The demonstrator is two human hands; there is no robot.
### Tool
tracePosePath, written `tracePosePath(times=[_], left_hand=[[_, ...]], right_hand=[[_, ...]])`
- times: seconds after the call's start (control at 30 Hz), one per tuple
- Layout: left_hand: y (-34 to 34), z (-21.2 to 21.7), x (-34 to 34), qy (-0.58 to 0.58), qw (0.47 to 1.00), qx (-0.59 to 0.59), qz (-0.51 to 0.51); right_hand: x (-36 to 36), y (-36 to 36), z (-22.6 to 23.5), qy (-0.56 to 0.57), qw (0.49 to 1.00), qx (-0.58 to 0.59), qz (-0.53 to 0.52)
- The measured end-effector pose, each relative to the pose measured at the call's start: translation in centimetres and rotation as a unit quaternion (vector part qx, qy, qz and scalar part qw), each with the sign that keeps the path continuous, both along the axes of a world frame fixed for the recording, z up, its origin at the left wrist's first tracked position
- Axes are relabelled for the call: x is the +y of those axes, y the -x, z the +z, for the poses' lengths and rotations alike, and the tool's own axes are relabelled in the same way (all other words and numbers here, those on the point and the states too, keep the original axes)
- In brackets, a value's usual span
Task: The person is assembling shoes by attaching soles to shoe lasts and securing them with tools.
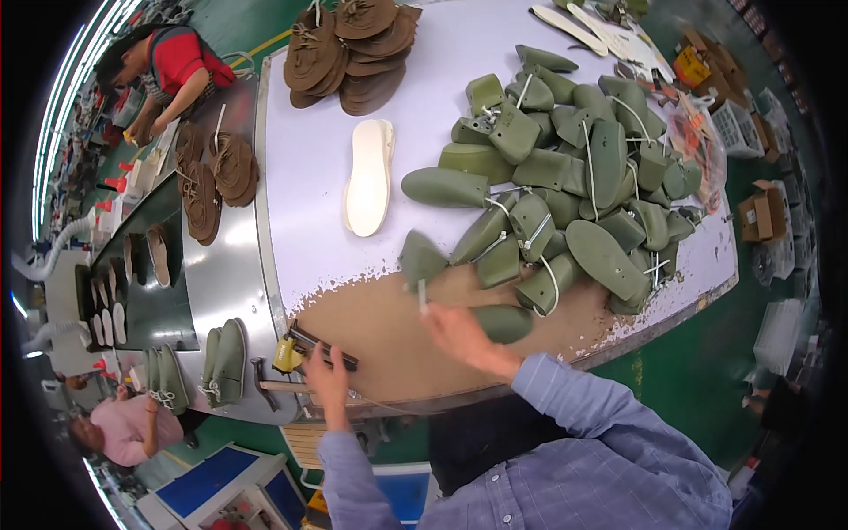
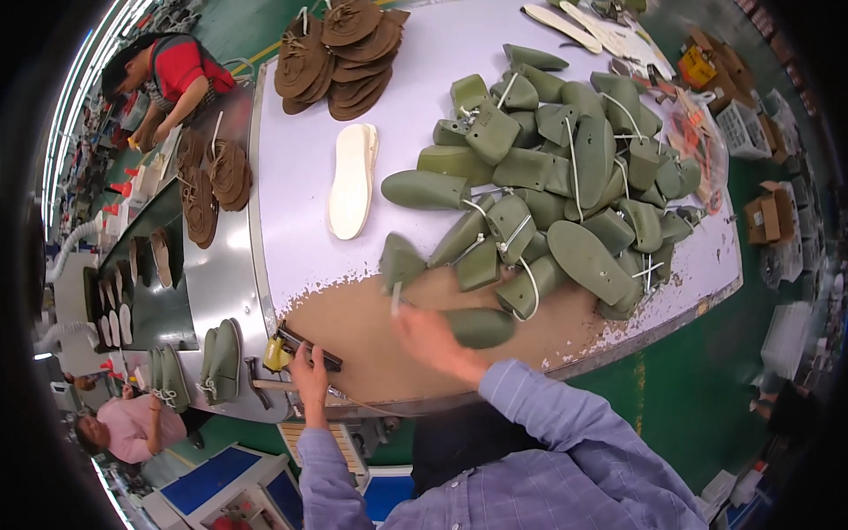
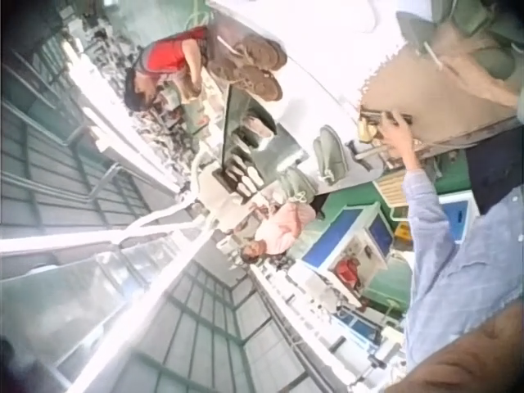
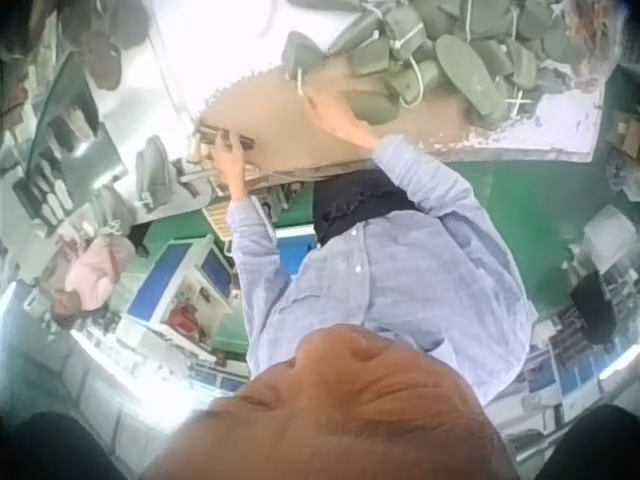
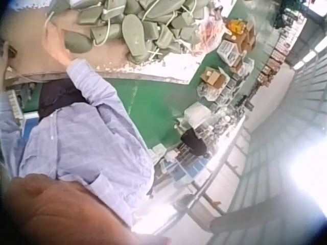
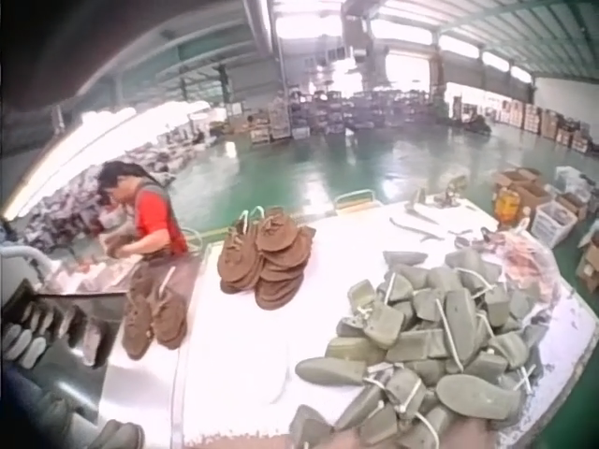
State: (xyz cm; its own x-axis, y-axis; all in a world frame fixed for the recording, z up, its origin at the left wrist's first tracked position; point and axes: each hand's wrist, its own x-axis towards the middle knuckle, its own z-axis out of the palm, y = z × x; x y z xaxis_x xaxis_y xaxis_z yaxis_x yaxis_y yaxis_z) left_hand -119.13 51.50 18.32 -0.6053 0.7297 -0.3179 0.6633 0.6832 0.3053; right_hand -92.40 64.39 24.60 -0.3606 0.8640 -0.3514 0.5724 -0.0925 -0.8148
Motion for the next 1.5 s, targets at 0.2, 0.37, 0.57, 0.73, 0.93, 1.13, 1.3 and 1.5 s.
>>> tracePosePath(times=[0.2, 0.37, 0.57, 0.73, 0.93, 1.13, 1.3, 1.5], left_hand=[[-8.7, 1.0, 3.0, -0.132, 0.789, -0.556, 0.226], [-8.5, 2.8, 4.1, -0.17, 0.562, -0.702, 0.403], [-6.6, 1.0, 3.9, -0.244, 0.448, -0.75, 0.421], [-6.1, 5.7, 2.5, -0.295, 0.729, -0.607, 0.11], [-9.3, 11.7, 3.0, -0.326, 0.725, -0.387, -0.467], [-12.2, 11.1, 2.6, -0.293, 0.757, -0.306, -0.498], [-11.5, 10.3, 0.3, -0.183, 0.704, -0.61, -0.315], [-13.5, 8.8, 0.0, -0.323, 0.821, -0.302, -0.362]], right_hand=[[-4.5, 2.5, 3.4, 0.119, 0.957, 0.258, 0.067], [-7.8, 1.5, 2.8, 0.065, 0.962, 0.191, 0.186], [-11.0, 1.7, 2.9, 0.047, 0.971, 0.077, 0.222], [-11.0, -1.3, 3.1, 0.195, 0.896, 0.331, -0.221], [-11.4, -3.8, 5.4, 0.34, 0.721, 0.524, -0.3], [-13.5, -3.9, 7.6, 0.201, 0.814, 0.42, -0.346], [-13.4, -3.7, 9.0, 0.023, 0.918, 0.234, -0.321], [-12.5, 2.1, 13.2, -0.335, 0.936, 0.098, -0.051]])
